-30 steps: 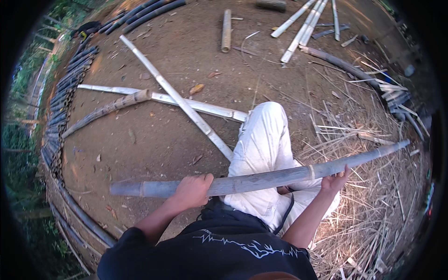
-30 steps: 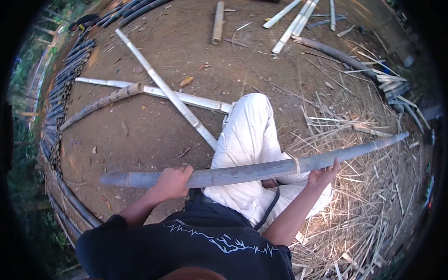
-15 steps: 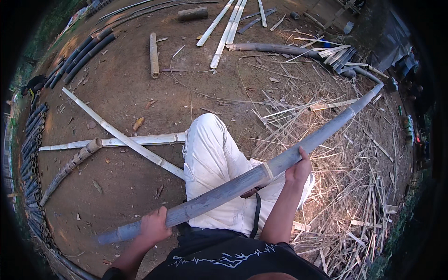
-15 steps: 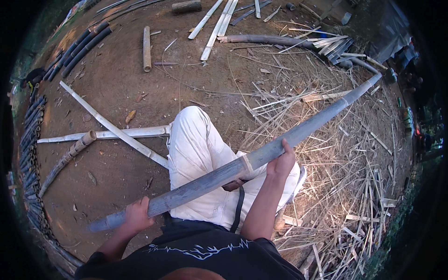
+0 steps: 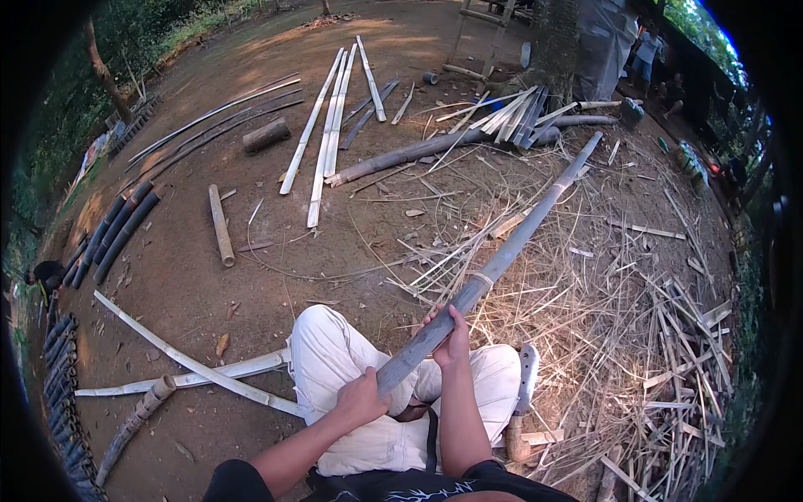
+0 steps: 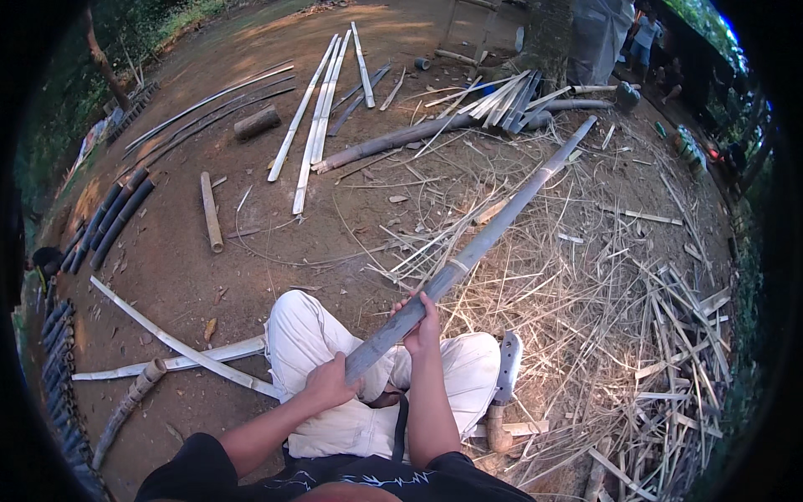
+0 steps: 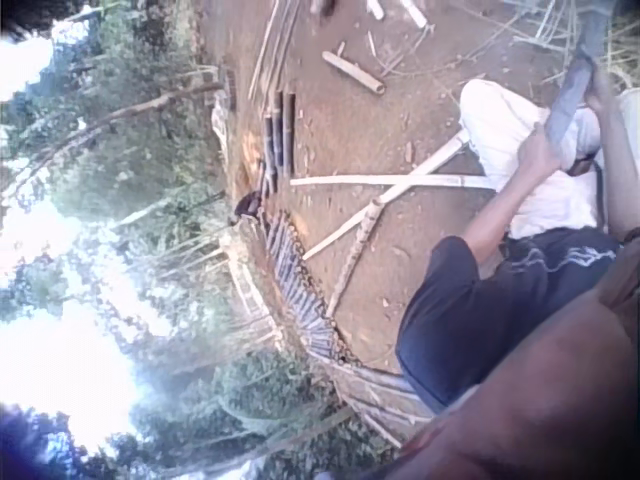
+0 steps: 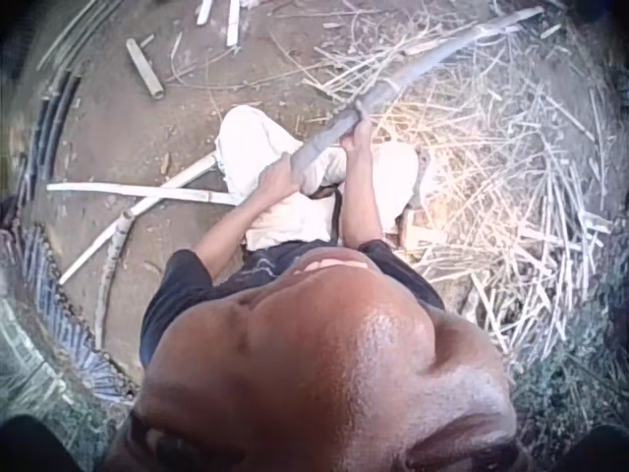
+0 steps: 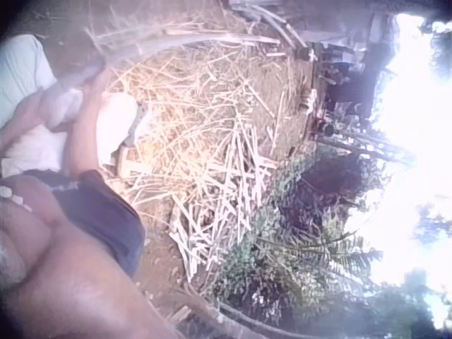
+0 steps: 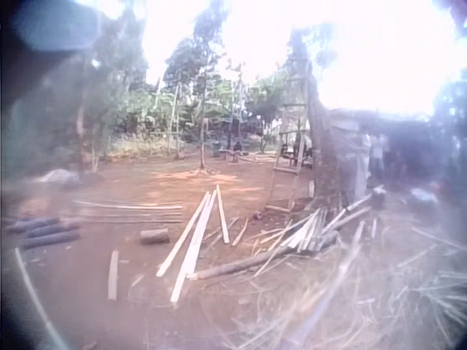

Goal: The person uses a large knife to shave and smooth the surface of bamboo strips and poles, switching between several pieces of bamboo.

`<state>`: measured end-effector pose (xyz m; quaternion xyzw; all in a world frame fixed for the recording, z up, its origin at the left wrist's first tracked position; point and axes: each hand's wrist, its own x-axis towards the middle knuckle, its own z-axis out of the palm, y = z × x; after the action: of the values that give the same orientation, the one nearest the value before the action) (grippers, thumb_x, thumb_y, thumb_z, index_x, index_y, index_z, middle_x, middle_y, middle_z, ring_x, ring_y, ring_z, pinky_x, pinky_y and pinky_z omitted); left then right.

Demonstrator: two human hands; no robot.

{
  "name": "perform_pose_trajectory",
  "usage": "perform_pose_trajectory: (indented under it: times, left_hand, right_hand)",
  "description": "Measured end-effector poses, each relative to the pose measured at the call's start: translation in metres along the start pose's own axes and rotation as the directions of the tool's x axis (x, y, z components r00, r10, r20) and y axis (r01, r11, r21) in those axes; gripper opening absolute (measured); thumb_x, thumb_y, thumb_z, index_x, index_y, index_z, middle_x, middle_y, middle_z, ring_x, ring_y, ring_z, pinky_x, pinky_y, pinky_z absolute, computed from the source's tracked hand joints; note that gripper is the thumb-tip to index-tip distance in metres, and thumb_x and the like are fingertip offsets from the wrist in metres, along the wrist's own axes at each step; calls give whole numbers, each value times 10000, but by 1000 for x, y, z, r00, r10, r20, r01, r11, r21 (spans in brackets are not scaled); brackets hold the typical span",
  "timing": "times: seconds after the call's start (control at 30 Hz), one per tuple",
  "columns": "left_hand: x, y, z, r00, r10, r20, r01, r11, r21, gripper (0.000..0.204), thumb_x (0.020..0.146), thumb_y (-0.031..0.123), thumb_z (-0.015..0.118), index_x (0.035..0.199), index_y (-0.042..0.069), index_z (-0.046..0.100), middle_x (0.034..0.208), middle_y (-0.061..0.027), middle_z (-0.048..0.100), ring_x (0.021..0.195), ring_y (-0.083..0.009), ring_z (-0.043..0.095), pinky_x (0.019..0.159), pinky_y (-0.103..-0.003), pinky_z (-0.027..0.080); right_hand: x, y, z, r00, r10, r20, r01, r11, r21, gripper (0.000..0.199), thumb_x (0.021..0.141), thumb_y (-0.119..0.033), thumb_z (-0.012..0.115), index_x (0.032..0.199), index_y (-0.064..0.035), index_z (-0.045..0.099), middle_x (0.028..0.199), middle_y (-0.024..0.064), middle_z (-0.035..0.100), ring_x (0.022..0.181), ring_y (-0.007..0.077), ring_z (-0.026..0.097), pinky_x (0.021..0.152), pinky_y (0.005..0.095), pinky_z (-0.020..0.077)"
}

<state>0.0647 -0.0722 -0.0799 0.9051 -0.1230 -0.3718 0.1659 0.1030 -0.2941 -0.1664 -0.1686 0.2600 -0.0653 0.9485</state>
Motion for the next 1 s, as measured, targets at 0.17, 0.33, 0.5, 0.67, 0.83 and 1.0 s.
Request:
perform_pose_trajectory:
  times: [0.17, 0.33, 0.5, 0.67, 0.83, 1.0]
  left_hand:
    - [-100, -50, 0, 897, 198, -395, -79, 951, 298, 1140, 769, 632, 739, 1480, -99, 228, 1407, -298, 364, 1305, -441, 354, 1119, -550, 270]
    - [-205, -123, 24, 904, -114, -413, 219, 951, 216, 898, 746, 532, 781, 1354, -18, 414, 1176, -228, 542, 1108, -401, 538, 971, -519, 403]
    - [-197, -161, 48, 781, 14, -624, 239, 917, 320, 631, 698, 343, 818, 1150, 21, 518, 1032, -169, 614, 961, -367, 618, 828, -484, 477]
    - [-168, -116, 12, 846, -2, -532, 188, 937, 294, 499, 745, 213, 763, 1127, 36, 495, 1005, -182, 643, 936, -390, 656, 809, -514, 513]
    - [-103, -10, -24, 952, 35, -304, -1, 994, 110, 387, 841, 174, 696, 1123, 8, 489, 948, -258, 657, 861, -468, 660, 753, -561, 517]
    - [-15, 7, -23, 991, 135, -19, -134, 989, 68, 439, 881, 244, 712, 1125, -42, 487, 915, -301, 666, 904, -478, 658, 777, -538, 515]
  right_hand:
    - [15, 14, -5, 983, -36, -180, 32, 999, -26, 165, 929, -230, 622, 939, -104, 515, 740, 22, 525, 635, 150, 544, 600, 377, 516]
    - [0, 6, 45, 959, -130, -253, 103, 988, -118, 147, 925, -191, 639, 937, -96, 528, 701, 14, 512, 597, 126, 530, 538, 324, 497]
    - [-16, -7, 78, 966, -163, -201, 133, 979, -155, 160, 927, -189, 640, 977, -76, 538, 699, 20, 526, 593, 135, 539, 532, 328, 507]
    - [15, -56, 76, 977, -204, -60, 198, 975, -97, 195, 931, -213, 647, 1016, -81, 530, 739, 32, 547, 614, 147, 565, 551, 326, 519]
    - [29, -144, 39, 914, -396, -84, 341, 865, -369, 548, 990, -503, 533, 1200, 3, 536, 981, 170, 680, 898, 273, 661, 853, 403, 529]
    - [-49, -150, -111, 672, -731, -119, 185, 321, -929, 440, 1019, -362, 552, 1250, 9, 598, 1137, 181, 661, 1046, 267, 633, 886, 392, 505]
